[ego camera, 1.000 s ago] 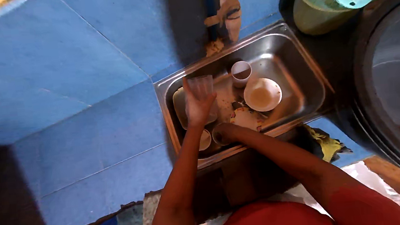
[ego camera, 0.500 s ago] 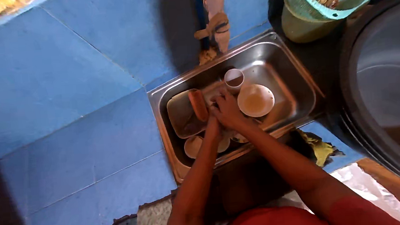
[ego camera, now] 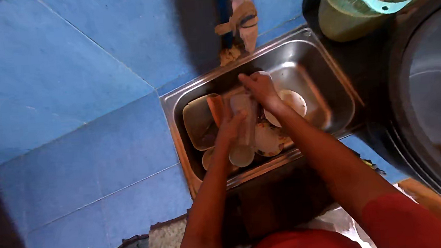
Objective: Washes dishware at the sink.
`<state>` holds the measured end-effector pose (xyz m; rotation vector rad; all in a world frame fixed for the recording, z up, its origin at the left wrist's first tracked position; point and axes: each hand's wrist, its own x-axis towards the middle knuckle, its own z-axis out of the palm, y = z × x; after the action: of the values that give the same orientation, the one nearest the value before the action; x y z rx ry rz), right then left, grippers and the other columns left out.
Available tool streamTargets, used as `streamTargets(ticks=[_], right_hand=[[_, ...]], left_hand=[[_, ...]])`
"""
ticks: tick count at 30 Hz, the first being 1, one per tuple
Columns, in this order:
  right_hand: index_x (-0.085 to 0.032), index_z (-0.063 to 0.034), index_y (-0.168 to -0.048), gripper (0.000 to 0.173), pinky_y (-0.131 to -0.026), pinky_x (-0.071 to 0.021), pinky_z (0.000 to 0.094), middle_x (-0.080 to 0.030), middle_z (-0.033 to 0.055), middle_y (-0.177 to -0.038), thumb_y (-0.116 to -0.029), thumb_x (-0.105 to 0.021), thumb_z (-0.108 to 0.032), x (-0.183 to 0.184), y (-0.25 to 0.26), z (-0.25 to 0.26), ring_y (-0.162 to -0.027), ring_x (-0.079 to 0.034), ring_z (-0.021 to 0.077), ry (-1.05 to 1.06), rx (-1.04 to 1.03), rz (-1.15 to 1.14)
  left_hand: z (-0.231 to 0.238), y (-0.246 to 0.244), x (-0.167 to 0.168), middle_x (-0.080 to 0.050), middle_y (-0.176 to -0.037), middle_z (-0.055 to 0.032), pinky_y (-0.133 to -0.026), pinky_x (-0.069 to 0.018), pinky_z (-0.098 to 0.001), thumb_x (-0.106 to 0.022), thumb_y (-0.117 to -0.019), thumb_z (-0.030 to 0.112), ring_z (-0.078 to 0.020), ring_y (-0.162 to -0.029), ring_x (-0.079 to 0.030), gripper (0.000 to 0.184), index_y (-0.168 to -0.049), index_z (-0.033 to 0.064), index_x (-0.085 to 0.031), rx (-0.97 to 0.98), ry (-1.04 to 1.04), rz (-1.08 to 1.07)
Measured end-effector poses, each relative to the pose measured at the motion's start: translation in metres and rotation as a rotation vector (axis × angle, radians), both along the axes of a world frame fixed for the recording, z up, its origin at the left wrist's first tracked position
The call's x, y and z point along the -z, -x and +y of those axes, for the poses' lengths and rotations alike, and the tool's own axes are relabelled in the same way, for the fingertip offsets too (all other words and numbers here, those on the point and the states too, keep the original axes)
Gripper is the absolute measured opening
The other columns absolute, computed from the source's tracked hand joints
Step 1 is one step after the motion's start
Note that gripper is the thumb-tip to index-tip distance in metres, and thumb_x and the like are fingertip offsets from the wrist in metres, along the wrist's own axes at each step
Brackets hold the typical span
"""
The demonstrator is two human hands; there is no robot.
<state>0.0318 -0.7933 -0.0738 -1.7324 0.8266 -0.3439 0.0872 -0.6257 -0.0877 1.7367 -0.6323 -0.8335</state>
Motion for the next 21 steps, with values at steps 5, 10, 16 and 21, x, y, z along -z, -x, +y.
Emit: streamTargets(ticks=[5, 10, 16, 21], right_hand=[[-0.061, -0.0034, -0.135, 0.054, -0.107, -0.0381, 0.0709, -0.058, 0.0252, -0.139, -0.0996, -0.06, -0.043, 0.024, -0.018, -0.042, -0.131, -0.054, 0.0455, 0.422, -0.209, 0.5], [-0.065, 0.0011, -0.129, 0.039, -0.114, -0.0244, 0.0708, -0.062, 0.0274, -0.134, -0.0969, -0.065, -0.021, 0.053, -0.021, -0.042, -0.132, -0.051, 0.0472, 0.783, -0.483, 0.777], [-0.063, 0.0023, -0.132, 0.035, -0.123, -0.0212, 0.0591, -0.063, 0.0256, -0.134, -0.1015, -0.059, -0.015, 0.059, -0.005, -0.057, -0.132, -0.054, 0.0421, 0.821, -0.511, 0.595], [-0.062, 0.0002, -0.132, 0.054, -0.103, -0.0427, 0.0708, -0.066, 0.0264, -0.125, -0.1001, -0.064, -0.043, 0.017, 0.039, -0.069, -0.121, -0.061, 0.0451, 0.376, -0.291, 0.418]], left_hand=[[-0.033, -0.024, 0.003, -0.041, -0.155, -0.0255, -0.113, -0.0421, -0.0538, -0.09, -0.0776, 0.029, -0.04, -0.141, -0.043, 0.096, -0.153, 0.0064, -0.036, -0.138, -0.038, -0.452], [-0.064, -0.035, -0.001, -0.058, -0.137, -0.0257, -0.106, -0.0488, -0.0546, -0.083, -0.0869, 0.035, -0.0388, -0.126, -0.059, 0.075, -0.142, -0.0009, -0.048, -0.021, -0.327, -0.558], [-0.079, -0.041, 0.03, -0.029, -0.163, -0.0284, -0.117, -0.04, -0.0525, -0.078, -0.0913, 0.037, -0.0422, -0.146, -0.04, 0.073, -0.145, -0.0051, -0.05, 0.081, -0.53, -0.682], [-0.065, -0.008, 0.005, -0.024, -0.165, -0.0299, -0.121, -0.0318, -0.0558, -0.076, -0.0918, 0.038, -0.0457, -0.151, -0.03, 0.066, -0.141, -0.0006, -0.057, 0.094, -0.276, -0.925]])
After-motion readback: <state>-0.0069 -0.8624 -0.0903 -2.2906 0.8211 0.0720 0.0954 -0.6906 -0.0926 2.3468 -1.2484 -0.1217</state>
